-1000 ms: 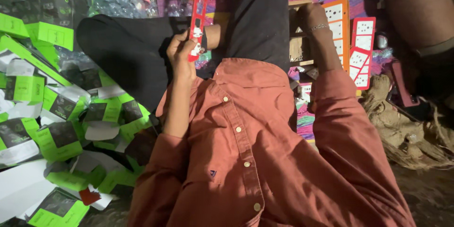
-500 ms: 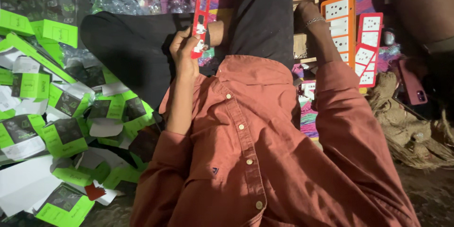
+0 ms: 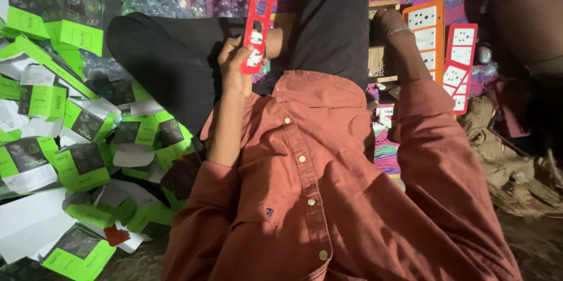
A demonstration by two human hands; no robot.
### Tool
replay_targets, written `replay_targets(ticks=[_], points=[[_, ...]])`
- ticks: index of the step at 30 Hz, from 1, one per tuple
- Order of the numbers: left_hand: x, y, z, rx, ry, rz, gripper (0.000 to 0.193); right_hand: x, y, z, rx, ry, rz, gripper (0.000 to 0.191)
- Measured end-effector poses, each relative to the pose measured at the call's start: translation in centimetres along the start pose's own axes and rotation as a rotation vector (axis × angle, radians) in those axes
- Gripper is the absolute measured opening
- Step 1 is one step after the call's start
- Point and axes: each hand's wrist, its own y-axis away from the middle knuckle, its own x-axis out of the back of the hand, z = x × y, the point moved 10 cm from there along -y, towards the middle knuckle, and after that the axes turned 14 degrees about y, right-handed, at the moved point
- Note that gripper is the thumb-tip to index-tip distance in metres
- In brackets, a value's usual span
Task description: The person sits on the floor and assembles electrical components by inserting white plastic pieces into red and orange plastic frames. They handle multiple frames, picking them up, inserting the pieces, and placing them down.
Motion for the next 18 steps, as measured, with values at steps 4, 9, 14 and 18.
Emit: replay_targets(ticks=[4, 9, 14, 18], points=[[0.2, 0.2, -0.1, 0.011, -0.005, 0.027, 0.014, -0.6, -0.6, 0.6, -0.032, -0.072, 0.023, 0.023], [-0.1, 0.4, -0.1, 0.013, -0.027, 0.026, 0.017, -0.3, 0.1, -2.9, 0.19, 0.114, 0.105, 0.02], [0.0, 0.3, -0.2, 0.007, -0.034, 0.025, 0.015, 1.1, 0.4, -2.0, 0.147, -0.214, 0.162, 0.018], [0.3, 0.3, -0.3, 0.005, -0.027, 0.012, 0.013, 1.4, 0.6, 0.1, 0.11, -0.067, 0.23, 0.016]])
